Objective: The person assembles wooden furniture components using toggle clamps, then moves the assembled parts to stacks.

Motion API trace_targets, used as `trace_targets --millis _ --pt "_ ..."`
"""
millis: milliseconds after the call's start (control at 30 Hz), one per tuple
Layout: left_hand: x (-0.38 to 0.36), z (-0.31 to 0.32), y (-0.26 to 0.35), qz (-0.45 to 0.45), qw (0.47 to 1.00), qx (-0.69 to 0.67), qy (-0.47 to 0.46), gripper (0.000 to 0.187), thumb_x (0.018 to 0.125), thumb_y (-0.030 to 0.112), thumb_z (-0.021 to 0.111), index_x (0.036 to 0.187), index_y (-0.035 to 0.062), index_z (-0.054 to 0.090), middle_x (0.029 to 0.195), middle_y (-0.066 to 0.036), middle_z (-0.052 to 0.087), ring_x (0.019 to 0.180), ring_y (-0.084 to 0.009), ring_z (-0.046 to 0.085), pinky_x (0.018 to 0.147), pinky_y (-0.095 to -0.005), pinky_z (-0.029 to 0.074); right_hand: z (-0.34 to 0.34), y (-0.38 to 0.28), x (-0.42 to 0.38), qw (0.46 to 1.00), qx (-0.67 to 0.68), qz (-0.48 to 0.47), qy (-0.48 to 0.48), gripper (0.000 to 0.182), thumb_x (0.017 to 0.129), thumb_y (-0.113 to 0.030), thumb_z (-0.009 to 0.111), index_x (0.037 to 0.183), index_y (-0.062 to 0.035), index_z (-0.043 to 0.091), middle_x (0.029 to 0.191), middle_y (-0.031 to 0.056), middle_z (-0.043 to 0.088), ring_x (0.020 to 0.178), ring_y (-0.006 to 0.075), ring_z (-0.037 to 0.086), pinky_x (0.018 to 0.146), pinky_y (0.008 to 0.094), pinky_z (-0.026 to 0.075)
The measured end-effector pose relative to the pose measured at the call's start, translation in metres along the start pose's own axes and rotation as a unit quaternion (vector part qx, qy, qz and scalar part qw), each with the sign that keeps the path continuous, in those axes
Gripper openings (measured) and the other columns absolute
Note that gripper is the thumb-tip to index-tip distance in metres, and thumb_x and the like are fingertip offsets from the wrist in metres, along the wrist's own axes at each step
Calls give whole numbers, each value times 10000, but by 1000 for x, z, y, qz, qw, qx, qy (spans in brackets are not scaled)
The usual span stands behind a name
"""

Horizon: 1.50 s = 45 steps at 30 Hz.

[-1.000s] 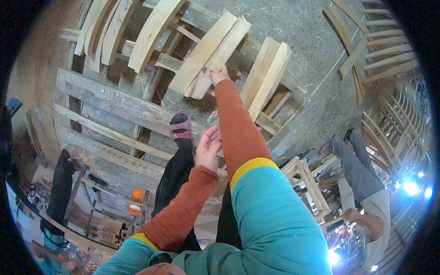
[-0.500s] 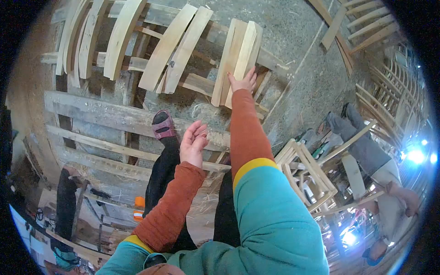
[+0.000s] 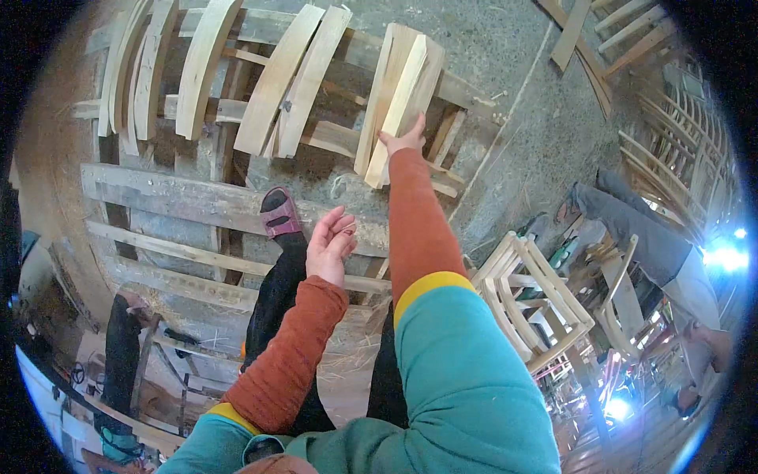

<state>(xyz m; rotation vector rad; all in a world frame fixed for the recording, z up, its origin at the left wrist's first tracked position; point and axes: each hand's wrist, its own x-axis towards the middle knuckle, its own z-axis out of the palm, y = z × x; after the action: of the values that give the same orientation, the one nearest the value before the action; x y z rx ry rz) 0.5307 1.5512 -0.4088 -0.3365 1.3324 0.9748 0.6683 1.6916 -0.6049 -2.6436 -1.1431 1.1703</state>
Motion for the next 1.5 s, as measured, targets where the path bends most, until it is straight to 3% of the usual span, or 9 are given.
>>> trace_targets --millis 133,233,467,667,1067,1300,1367,1467,1500 --pt "-1 -2 -7 6 1000 -4 0 462 796 -44 468 1250 23 421 1157 -115 505 1008 -146 490 903 -268 386 4 3 -7 997 -16 -14 69 993 574 -186 809 1349 -271 193 1276 221 360 1162 392 396 959 472 350" --pt "-3 -1 -8 5 1000 -12 1 459 796 -43 469 1248 24 421 1155 -115 504 1004 -143 491 900 -268 387 10 11 -5 981 -28 -140 133 948 579 -217 804 1329 -268 227 1263 216 364 1131 403 408 937 483 361" --pt "-3 5 -11 4 1000 -1 5 457 796 -44 468 1245 30 424 1151 -115 505 998 -146 497 898 -273 394 7 -41 -23 988 -156 -24 3 1131 565 -348 817 1398 -353 53 1247 213 348 1138 413 399 925 488 373" --pt "-2 9 -8 -2 1000 0 12 456 795 -42 470 1244 27 425 1147 -115 507 1001 -149 497 901 -276 394 23 -30 -3 994 -101 -28 15 1238 564 -344 819 1385 -370 -107 1254 227 332 1165 427 380 951 495 361" --pt "6 13 -13 15 1000 19 -12 428 839 47 496 1260 71 425 1166 -76 516 967 -125 503 816 -265 414 29 -42 -21 995 -94 -20 29 1203 593 -354 796 1394 -337 -101 1263 263 304 1153 456 395 969 508 332" --pt "9 16 -13 54 998 25 12 427 817 53 508 1239 96 455 1146 -47 523 954 -119 497 781 -258 414 -4 29 33 959 86 -181 -202 913 738 -484 650 1410 -105 162 1309 218 420 1219 311 412 993 368 330" --pt "13 12 -22 84 996 37 5 427 814 69 510 1236 116 460 1134 -35 527 935 -107 490 767 -249 409 -68 -2 -38 957 2 -160 -241 889 758 -506 613 1415 -120 157 1325 233 395 1238 331 385 1017 366 303" --pt "10 9 -40 114 992 46 19 423 810 67 517 1228 95 463 1094 -25 536 906 -98 493 753 -241 412 -86 116 -63 942 -119 -147 -277 737 832 -368 567 1412 -135 176 1371 228 331 1285 314 317 1051 378 257" --pt "13 3 -60 111 993 40 23 442 794 30 518 1227 91 457 1079 -37 542 917 -113 502 781 -256 423 -122 134 -107 928 -157 -198 -275 680 828 -375 568 1381 -116 268 1316 218 413 1223 317 403 1016 387 311"
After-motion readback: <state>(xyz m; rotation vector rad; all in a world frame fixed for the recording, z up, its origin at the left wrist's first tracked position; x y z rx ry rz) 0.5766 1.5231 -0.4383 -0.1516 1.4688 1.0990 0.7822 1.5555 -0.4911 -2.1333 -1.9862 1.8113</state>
